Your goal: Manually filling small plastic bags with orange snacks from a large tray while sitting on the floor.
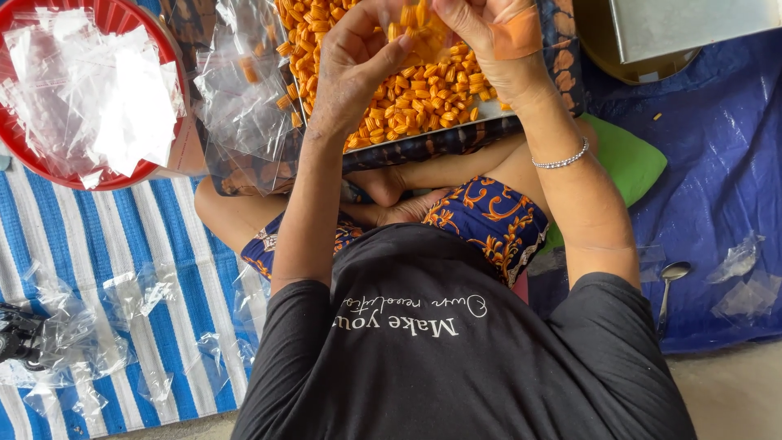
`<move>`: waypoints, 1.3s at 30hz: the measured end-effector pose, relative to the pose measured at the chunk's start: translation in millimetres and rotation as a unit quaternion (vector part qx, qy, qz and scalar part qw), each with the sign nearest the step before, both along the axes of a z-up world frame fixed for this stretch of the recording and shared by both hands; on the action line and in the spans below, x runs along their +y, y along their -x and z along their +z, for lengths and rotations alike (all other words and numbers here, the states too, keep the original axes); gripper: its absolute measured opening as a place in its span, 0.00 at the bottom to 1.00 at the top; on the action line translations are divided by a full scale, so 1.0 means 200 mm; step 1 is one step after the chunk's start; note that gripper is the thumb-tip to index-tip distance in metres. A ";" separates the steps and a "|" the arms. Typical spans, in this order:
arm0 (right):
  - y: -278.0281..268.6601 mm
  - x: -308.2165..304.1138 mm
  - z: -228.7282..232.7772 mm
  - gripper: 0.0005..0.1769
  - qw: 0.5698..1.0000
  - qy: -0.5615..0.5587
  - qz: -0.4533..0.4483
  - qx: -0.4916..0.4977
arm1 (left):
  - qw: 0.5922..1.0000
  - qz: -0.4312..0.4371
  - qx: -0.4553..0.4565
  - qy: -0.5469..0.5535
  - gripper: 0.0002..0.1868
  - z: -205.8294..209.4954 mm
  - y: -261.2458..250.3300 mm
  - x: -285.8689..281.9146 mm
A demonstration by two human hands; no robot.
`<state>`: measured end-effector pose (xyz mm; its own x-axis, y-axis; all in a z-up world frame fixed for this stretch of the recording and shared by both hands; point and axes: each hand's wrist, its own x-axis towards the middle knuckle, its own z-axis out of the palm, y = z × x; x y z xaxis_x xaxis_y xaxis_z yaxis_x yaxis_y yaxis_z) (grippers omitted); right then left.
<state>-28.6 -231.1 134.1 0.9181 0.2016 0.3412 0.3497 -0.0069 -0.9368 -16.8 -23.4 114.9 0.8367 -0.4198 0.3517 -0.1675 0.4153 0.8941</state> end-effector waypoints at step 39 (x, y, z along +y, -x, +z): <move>0.02 -0.49 -0.16 0.05 0.975 0.016 -0.191 0.111 | 0.989 0.132 0.009 -0.069 0.17 0.00 0.06 0.23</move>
